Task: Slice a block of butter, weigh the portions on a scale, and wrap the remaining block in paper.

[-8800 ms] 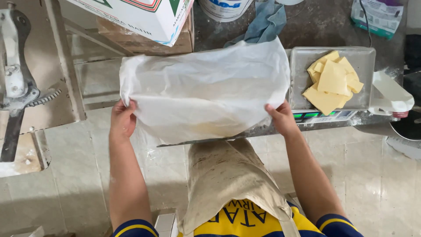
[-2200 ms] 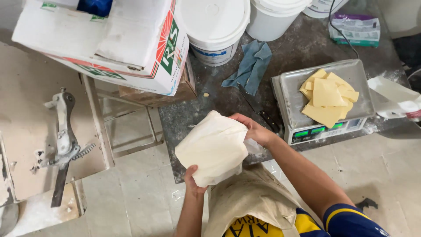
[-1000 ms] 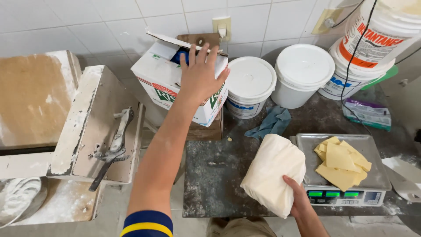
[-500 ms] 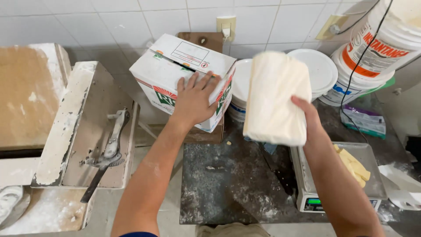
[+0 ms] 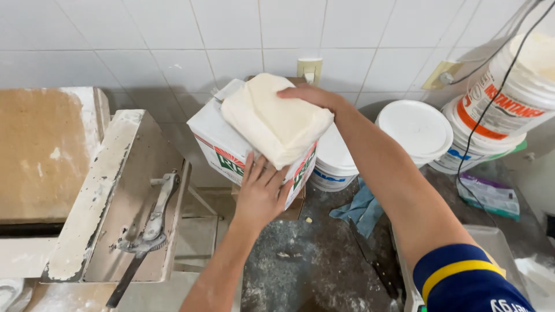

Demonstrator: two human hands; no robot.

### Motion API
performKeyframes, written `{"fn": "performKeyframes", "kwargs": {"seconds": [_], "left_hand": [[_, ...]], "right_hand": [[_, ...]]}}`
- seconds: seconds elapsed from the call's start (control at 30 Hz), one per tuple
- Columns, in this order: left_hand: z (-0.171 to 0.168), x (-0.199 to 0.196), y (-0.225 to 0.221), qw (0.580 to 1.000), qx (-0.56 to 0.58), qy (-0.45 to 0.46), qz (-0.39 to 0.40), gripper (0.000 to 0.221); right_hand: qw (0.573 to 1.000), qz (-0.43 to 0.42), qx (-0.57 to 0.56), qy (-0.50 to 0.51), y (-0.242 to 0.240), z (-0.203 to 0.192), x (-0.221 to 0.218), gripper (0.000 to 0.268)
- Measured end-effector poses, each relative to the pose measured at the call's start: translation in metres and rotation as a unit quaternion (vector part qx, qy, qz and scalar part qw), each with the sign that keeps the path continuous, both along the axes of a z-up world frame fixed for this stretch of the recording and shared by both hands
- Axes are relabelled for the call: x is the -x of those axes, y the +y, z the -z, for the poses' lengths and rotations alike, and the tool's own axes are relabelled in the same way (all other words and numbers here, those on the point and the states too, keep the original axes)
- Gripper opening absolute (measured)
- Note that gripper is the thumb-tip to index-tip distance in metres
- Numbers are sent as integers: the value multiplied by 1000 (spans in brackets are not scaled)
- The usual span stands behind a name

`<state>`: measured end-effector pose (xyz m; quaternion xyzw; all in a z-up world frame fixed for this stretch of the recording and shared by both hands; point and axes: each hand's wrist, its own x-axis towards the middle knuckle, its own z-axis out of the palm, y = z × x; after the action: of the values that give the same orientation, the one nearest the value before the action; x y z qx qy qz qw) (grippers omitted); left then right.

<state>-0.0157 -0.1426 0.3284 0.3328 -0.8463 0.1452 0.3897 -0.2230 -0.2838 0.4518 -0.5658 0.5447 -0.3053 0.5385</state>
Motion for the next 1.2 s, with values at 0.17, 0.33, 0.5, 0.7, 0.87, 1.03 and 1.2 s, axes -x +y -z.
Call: {"fn": "performKeyframes", "kwargs": {"seconds": [0.17, 0.33, 0.5, 0.7, 0.87, 1.03, 1.2], "left_hand": [[90, -2, 19, 918, 18, 389, -71, 47], [9, 20, 16, 890, -191, 413, 34, 119], [-4, 34, 4, 834, -304, 453, 76, 110], [9, 28, -32, 841, -263, 468, 62, 108], [2, 9, -91, 845, -231, 439, 200, 93], [-16, -1, -137, 828, -241, 427, 273, 84], [21, -31, -161, 816, -200, 483, 249, 72]], "right_hand": [[988, -80, 100, 86, 1, 17, -29, 60], [972, -122, 85, 180, 5, 4, -24, 99], [977, -161, 59, 128, 20, -11, -16, 101], [985, -93, 33, 138, 33, -15, -23, 100], [992, 83, 36, 90, 28, 16, -21, 99], [970, 178, 50, 157, -5, 62, -12, 109], [957, 170, -31, 234, 26, 10, -49, 110]]}}
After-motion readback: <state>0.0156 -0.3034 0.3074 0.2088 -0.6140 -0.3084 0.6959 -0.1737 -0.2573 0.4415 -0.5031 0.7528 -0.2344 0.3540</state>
